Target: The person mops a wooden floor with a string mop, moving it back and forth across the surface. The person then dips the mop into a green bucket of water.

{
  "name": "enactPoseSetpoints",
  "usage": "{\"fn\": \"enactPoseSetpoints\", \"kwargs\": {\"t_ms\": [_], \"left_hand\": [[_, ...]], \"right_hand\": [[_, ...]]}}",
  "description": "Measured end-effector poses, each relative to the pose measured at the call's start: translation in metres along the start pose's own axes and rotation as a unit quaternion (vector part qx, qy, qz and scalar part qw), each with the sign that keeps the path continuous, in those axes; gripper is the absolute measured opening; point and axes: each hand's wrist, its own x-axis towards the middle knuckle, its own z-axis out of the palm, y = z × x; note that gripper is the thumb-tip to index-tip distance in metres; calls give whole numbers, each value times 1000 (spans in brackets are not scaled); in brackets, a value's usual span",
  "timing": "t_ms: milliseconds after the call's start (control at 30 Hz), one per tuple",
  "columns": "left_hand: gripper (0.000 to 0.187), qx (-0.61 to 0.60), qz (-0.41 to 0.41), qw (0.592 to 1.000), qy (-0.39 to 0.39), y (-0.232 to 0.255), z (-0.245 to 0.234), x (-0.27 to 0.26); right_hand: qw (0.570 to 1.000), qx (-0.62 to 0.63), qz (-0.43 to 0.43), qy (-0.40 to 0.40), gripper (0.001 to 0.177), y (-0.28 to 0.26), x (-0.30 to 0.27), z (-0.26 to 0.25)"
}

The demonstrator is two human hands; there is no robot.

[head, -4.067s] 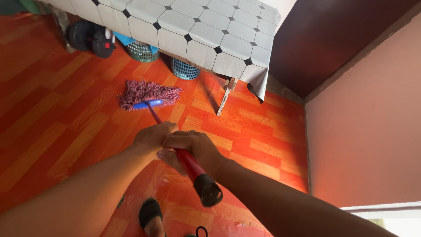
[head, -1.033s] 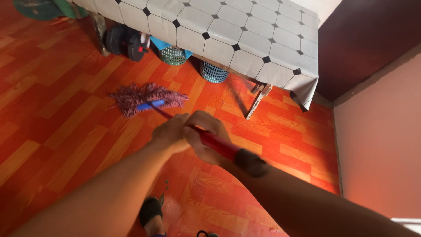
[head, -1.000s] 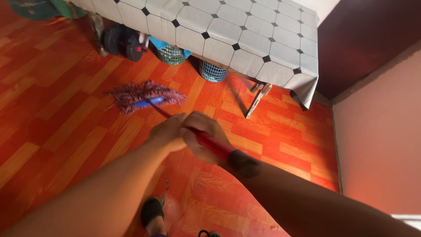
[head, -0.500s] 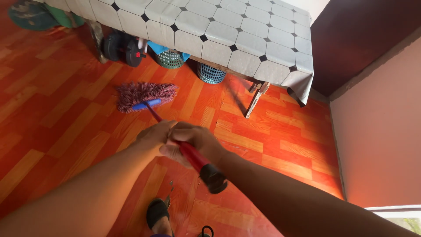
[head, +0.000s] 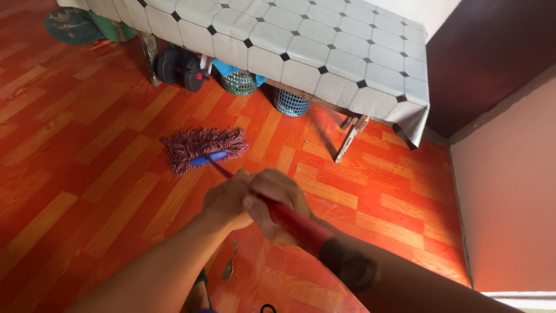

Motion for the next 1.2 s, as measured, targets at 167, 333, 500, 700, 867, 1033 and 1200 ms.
{"fn": "enactPoseSetpoints", "kwargs": {"t_ms": [167, 333, 500, 700, 867, 1033, 1200], "left_hand": [[36, 26, -1, 999, -37, -80, 4, 52], [37, 81, 33, 992, -92, -163, -1, 120], [39, 36, -5, 993, -112, -163, -39, 124], [47, 49, -1, 998, -36, -100, -84, 66], [50, -89, 43, 992, 80, -51, -83, 13], [45, -197, 51, 971, 128, -46, -81, -17], [36, -98, -8, 995, 28, -79, -82, 7]], "right_hand": [[997, 22, 17, -66, 12, 33, 39, 51], [985, 48, 105, -125, 23, 61, 93, 87], [976, 24, 173, -131, 29, 57, 116, 87], [996, 0, 80, -27, 29, 23, 111, 58], [988, 47, 130, -71, 32, -11, 104, 13], [992, 90, 68, -59, 32, -26, 103, 23], [991, 102, 89, 4, 27, 2, 103, 63]]}}
